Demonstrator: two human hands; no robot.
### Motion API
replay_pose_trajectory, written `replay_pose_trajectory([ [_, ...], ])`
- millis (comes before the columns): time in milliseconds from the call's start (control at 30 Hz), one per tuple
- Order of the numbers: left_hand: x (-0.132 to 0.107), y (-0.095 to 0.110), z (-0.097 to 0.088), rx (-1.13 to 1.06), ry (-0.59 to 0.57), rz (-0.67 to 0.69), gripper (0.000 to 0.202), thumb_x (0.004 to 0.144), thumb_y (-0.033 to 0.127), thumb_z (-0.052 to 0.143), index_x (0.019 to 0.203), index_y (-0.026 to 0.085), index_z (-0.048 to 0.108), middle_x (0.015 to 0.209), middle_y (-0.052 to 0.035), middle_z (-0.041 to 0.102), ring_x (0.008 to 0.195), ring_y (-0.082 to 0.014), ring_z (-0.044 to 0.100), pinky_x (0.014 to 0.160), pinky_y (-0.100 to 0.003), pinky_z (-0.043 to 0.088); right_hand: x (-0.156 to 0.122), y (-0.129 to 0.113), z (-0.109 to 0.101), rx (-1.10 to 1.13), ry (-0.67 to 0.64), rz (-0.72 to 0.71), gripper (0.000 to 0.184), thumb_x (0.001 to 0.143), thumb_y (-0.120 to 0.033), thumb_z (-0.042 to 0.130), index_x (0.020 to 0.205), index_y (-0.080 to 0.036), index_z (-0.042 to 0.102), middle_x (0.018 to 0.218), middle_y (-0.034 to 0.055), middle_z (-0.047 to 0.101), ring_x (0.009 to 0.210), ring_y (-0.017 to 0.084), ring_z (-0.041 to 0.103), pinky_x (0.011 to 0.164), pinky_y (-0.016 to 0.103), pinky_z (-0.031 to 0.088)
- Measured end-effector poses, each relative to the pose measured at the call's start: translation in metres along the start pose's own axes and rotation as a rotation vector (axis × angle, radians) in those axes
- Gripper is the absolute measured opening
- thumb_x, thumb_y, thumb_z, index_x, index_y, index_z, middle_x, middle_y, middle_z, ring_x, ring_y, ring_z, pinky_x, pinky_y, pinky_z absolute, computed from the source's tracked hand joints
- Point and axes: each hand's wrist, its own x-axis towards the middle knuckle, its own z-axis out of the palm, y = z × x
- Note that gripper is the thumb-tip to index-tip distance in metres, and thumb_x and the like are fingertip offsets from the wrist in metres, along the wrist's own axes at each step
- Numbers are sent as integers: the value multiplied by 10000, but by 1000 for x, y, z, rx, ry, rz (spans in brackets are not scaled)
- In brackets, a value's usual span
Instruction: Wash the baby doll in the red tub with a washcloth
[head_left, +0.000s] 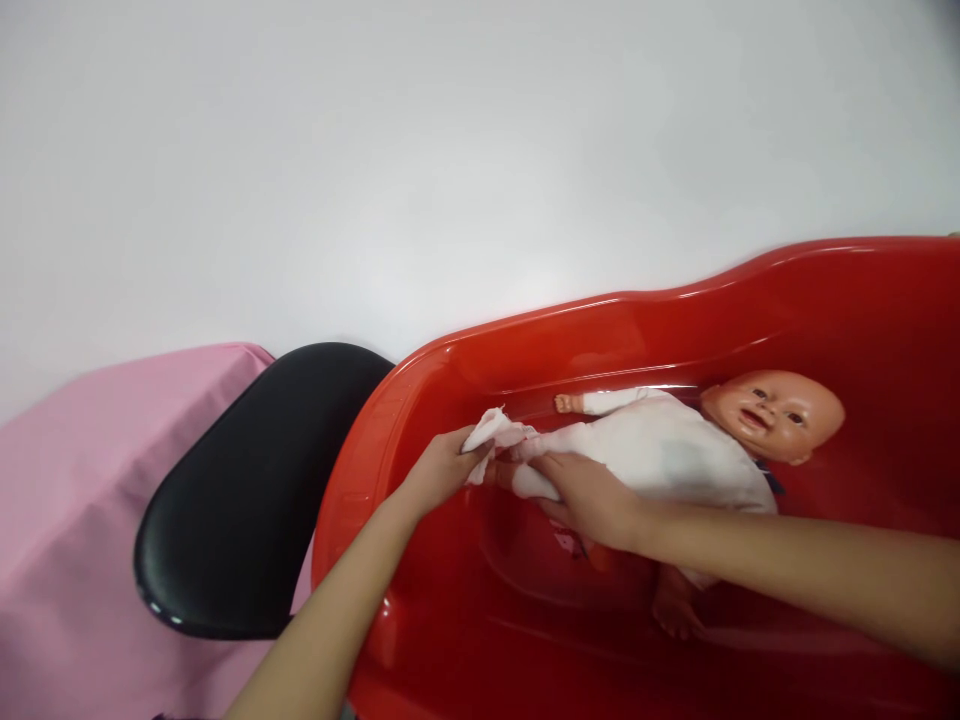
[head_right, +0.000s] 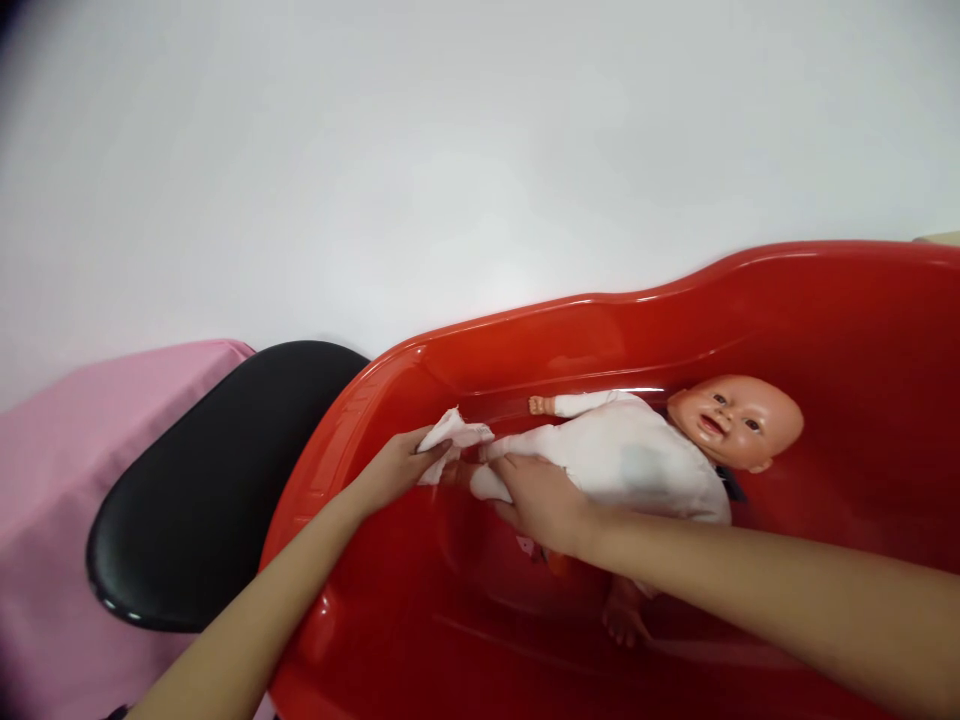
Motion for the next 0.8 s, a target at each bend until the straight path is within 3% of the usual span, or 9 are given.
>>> replay_pose_trajectory([
  [133,-2,3,0,13,-102,3,450,969,604,594,1084,187,718,882,-9,688,788,-179,595,735,-275,436,3,-6,-15,124,22,47,372,934,-279,598,1298,-204,596,1260,106,702,1123,272,677,963,381,506],
  [233,-5,7,-1,0,-210,0,452,947,614,642,1100,194,713,836,1,665,765,-174,574,752,-282,435,6,-9,-18,164,36,72,317,963,-327,575,1249,-195,608,1197,102,720,1062,256,691,906,349,505],
  [333,-7,11,-5,-142,-275,29,493,968,639,608,1134,190,727,1004,-47,719,887,-204,614,809,-295,452,12,-10,-15,145,-3,115,289,916,-348,637,1162,-196,644,1127,93,741,977,253,704,838,330,501],
  [400,-7,12,-7,-237,-287,23,551,1013,663,506,1176,191,741,1103,-75,738,973,-230,638,866,-318,463,17,-10,-11,131,-36,128,299,877,-330,673,1152,-213,673,1124,82,754,975,255,710,829,324,498],
  [500,-6,11,-8,-236,-228,4,596,1038,662,437,1067,169,771,1083,-89,750,1006,-245,651,919,-344,466,23,-13,-10,118,-52,136,355,865,-331,677,1206,-238,706,1201,78,755,1060,270,707,882,330,497],
  [533,-5,10,-8,-221,-210,1,564,1026,652,477,1054,167,764,1078,-88,748,999,-245,654,913,-344,473,24,-14,-10,113,-51,146,357,864,-336,677,1204,-232,714,1215,82,753,1082,272,703,902,331,494],
  [600,-4,9,-7,-218,-194,-5,476,970,603,625,1197,195,715,1168,-82,732,1026,-245,660,904,-339,496,24,-16,-13,108,-50,163,341,866,-342,677,1180,-217,723,1197,87,756,1068,259,703,902,318,487],
  [700,-4,8,-5,-219,-202,-38,716,874,514,793,1494,281,521,1414,-81,647,1182,-261,647,986,-356,512,20,-17,-17,107,-50,152,316,877,-352,674,1162,-227,728,1140,71,764,1008,235,706,855,293,474],
  [800,-4,9,-4,-199,-293,-66,733,857,501,812,1492,276,523,1404,-91,663,1209,-290,653,1009,-391,515,18,-17,-17,108,-39,145,322,877,-360,683,1175,-247,730,1147,58,766,1010,236,707,846,288,468],
])
